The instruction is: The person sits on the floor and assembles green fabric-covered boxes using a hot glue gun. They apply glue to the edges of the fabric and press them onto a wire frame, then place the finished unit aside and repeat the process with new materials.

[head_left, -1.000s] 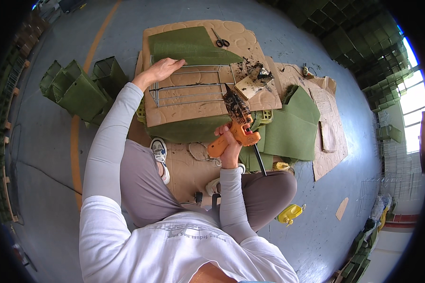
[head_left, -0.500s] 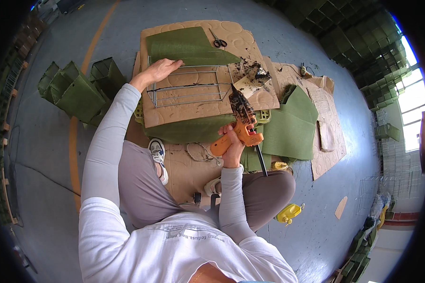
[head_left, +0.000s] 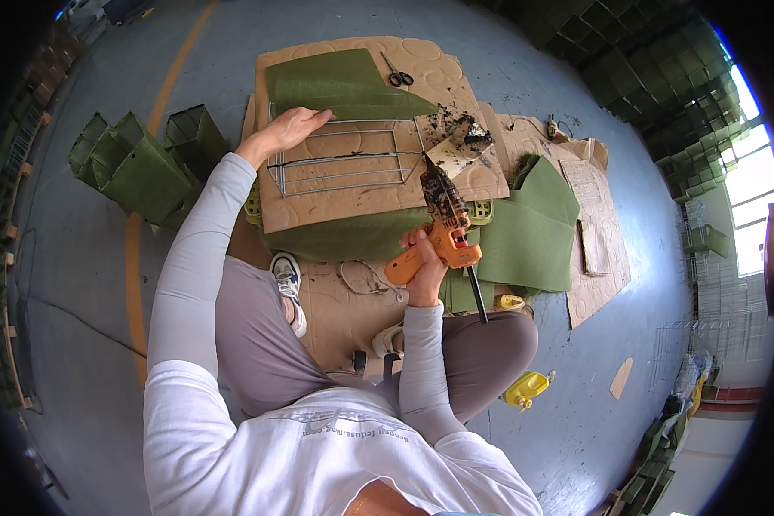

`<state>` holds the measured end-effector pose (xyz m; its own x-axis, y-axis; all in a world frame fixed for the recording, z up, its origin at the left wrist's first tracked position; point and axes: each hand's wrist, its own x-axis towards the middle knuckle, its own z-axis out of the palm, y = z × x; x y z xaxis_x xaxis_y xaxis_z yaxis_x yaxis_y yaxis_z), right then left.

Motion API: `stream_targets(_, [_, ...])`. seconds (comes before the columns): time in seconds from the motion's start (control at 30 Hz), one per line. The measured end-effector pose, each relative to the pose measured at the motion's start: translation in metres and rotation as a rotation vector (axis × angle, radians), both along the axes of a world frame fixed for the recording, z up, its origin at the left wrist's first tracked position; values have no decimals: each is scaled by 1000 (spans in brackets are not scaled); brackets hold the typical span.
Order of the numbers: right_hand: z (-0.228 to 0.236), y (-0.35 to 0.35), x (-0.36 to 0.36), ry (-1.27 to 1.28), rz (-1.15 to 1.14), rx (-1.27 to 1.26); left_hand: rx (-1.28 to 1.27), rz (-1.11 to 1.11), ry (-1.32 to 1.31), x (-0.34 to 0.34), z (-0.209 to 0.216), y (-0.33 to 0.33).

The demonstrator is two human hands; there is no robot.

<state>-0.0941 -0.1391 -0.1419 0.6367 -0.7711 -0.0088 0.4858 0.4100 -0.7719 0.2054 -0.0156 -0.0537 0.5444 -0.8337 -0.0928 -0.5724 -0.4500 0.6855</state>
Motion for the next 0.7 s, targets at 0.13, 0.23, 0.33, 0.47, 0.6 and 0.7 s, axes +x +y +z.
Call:
stream_targets(0.13, [-1, 1, 0, 7, 10, 2, -56, 35, -27, -4, -1, 0])
stream_targets(0.23, [1, 4, 2, -2, 6, 21, -65, 22, -43, 5, -12, 0])
stream_targets(0.33, [-1, 5, 1, 9, 9, 29, -27, 7, -46, 7, -11, -1])
stream_targets(0.47, [-3, 2, 0, 15, 27, 23, -125, 36, -60, -1, -13, -2])
stream_targets(0.6, [1, 8, 2, 19, 29, 16, -106, -4, -54, 3, -11, -2])
stream_targets(0.7, [8, 14, 5, 27, 18, 2, -128, 33, -33, -2, -10, 0])
